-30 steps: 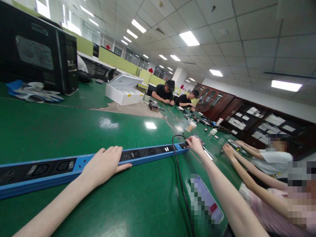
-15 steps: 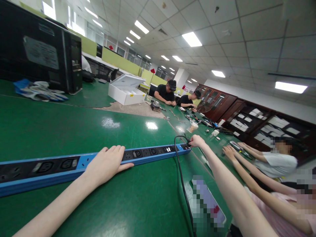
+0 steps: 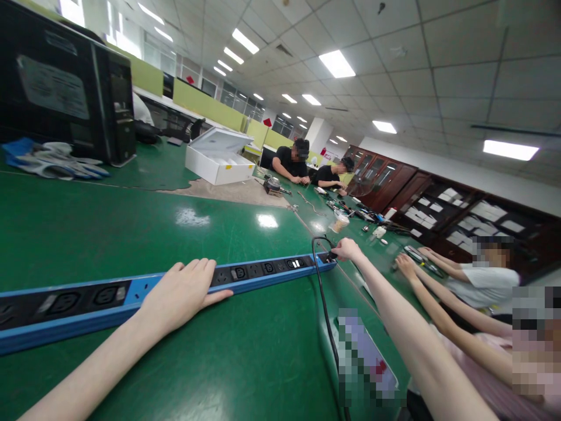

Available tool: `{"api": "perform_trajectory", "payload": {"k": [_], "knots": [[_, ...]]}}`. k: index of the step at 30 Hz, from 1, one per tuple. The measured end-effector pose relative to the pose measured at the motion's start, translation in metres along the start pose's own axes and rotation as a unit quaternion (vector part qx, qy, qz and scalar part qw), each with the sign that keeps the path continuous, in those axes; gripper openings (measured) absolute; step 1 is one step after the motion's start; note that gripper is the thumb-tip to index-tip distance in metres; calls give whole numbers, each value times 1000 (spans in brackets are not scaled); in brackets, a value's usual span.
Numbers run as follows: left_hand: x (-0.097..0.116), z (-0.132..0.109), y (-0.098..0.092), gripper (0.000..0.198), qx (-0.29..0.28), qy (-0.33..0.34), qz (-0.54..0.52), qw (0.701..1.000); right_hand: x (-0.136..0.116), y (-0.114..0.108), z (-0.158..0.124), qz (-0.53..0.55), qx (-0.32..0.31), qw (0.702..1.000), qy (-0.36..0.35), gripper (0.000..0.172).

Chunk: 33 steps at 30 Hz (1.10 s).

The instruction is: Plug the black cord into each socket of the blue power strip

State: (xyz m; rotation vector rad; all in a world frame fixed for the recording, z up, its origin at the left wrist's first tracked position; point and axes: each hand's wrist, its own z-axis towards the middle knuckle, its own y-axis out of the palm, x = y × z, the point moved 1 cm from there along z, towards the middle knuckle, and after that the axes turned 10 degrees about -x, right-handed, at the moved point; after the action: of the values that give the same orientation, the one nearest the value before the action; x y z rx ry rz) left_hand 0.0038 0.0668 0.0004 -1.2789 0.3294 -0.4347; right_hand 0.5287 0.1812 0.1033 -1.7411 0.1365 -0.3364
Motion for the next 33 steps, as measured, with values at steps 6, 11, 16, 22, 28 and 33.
{"api": "perform_trajectory", "payload": {"k": [6,11,16,22,28,33], "knots": [[1,-1,-2,70,-2,-3,6,1000,-7,-5,7,-4,-10,1000,9,24],[0,1,-1,72,-9,-3,-2,1000,-9,-9,14,-7,-21,1000,4,23],[-1,2,2,72,-10,3,0,1000,-8,-4,19,-4,-18,1000,-17,23],[1,1,-1,73,-8,4,10,1000,-5,2,11,-8,7,999,-33,21],[6,2,2,76,-12,0,-30,999,-5,2,8,-11,17,999,-27,20],[53,32,1,68,0,36,-61,997,-4,4,7,-5,25,1000,-19,20]]}}
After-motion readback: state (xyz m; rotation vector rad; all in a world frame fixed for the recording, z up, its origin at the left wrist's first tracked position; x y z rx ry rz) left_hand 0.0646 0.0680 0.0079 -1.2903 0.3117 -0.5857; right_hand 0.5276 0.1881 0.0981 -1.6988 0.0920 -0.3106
